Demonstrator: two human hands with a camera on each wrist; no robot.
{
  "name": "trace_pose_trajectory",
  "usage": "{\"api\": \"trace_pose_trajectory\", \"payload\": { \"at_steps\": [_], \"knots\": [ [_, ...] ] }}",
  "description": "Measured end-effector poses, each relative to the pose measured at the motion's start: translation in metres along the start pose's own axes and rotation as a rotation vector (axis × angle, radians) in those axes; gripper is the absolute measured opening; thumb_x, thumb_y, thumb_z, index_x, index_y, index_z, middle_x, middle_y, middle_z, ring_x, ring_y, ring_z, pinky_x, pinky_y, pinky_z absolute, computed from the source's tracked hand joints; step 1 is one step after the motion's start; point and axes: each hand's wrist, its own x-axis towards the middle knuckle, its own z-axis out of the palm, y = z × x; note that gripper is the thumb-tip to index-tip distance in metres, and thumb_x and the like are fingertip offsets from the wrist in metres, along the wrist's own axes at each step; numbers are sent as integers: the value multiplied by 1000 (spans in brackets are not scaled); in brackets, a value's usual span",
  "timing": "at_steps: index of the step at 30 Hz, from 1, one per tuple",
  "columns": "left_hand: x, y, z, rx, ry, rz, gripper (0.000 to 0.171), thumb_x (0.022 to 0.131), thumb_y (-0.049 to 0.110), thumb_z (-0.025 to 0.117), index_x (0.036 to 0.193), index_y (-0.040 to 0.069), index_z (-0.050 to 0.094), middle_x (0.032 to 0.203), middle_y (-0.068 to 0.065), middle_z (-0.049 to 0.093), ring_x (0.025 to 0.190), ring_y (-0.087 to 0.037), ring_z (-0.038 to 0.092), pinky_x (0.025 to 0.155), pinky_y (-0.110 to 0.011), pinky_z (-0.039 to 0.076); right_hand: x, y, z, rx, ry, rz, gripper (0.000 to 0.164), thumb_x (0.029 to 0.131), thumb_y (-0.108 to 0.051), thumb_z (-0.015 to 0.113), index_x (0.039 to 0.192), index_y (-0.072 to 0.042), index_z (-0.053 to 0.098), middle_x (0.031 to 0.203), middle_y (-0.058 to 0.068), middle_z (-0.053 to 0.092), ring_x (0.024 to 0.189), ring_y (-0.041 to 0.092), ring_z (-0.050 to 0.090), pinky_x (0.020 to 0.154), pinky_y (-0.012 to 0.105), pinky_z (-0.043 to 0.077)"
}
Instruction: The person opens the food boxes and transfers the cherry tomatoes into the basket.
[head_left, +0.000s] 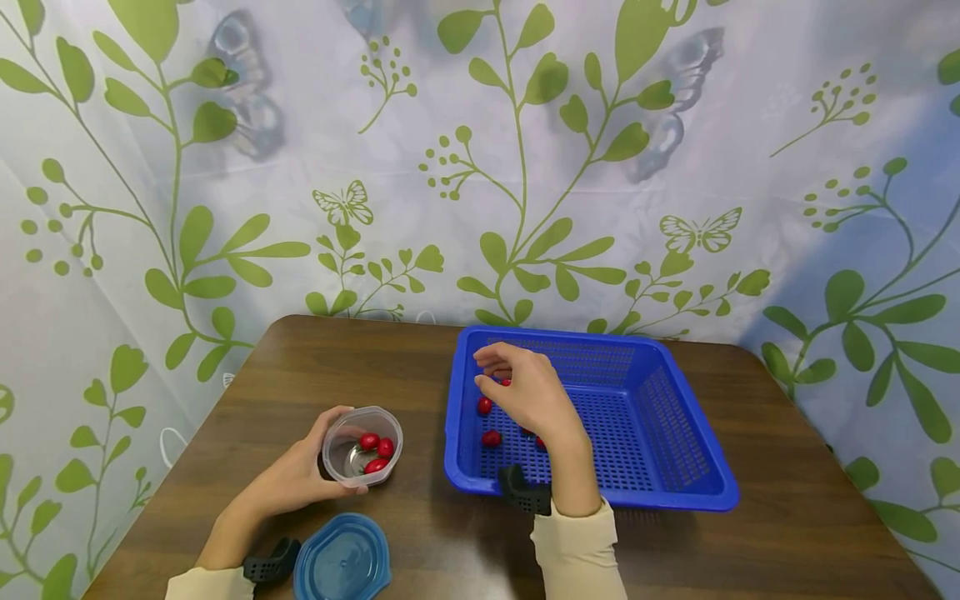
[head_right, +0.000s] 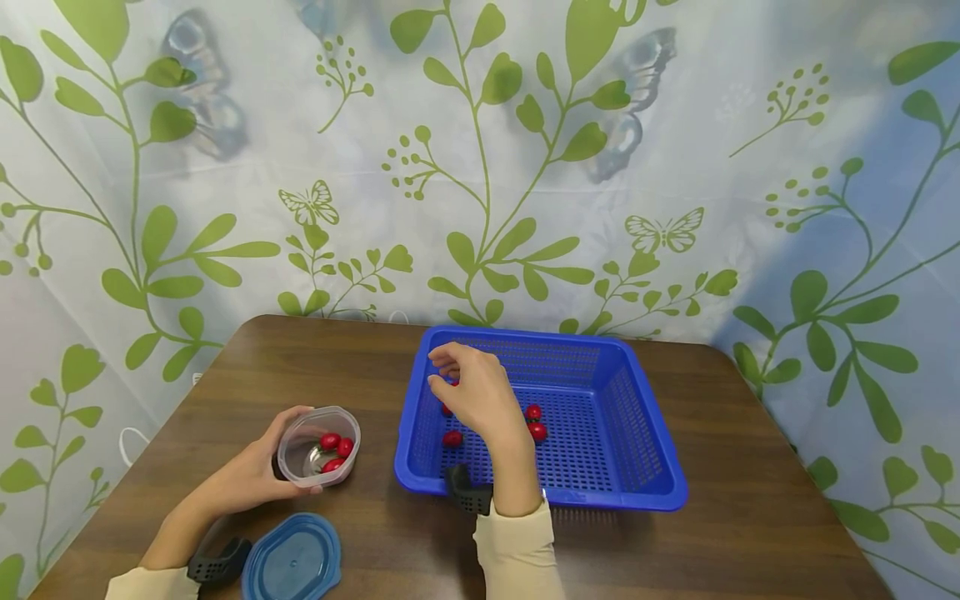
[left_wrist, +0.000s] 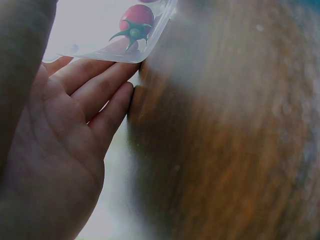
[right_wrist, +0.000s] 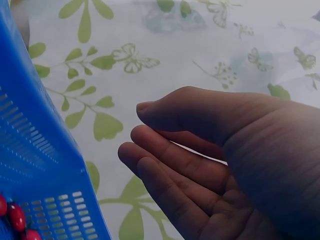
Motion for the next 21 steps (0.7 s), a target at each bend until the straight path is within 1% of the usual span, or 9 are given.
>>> {"api": "trace_pose_trajectory", "payload": {
  "at_steps": [3,6,9,12,14,21],
  "knots": [
    [0,-1,0,-1,1,2,108,73,48,92,154,23,26,136,8,65,126,-23,60,103,-40,50,1,-3,5,6,-10,-19,28,93,-10,75,120,-5,72,115,9,75,106,23,72,95,42,56],
    [1,-1,0,-10,4,16,108,73,47,93,154,22,26,136,7,65,126,-22,61,102,-36,49,2,-5,9,7,-21,-43,28,93,-10,75,120,-3,72,115,11,75,106,24,72,94,44,57],
    [1,-2,1,-21,8,35,108,73,45,93,154,21,27,135,7,65,125,-20,61,102,-31,48,2,-8,13,-9,-34,-53,28,93,-11,76,120,-5,72,115,9,75,106,23,72,94,42,57],
    [1,-2,1,-24,12,47,108,73,43,94,155,20,27,135,7,65,125,-19,61,102,-29,48,3,-11,18,-22,-50,-59,28,93,-12,76,120,-7,72,117,8,75,107,21,72,95,40,56],
    [1,-2,2,-21,14,45,108,73,44,94,154,20,27,135,7,66,125,-18,61,102,-30,48,3,-13,20,-34,-61,-69,28,93,-12,75,121,-8,72,117,7,75,107,21,72,95,39,56],
    [0,-1,1,6,16,20,108,72,48,93,154,23,27,134,9,66,125,-19,61,103,-39,50,2,-21,31,-19,-100,-97,29,94,-12,75,122,-8,71,117,6,74,107,25,72,95,43,56]
  ]
}}
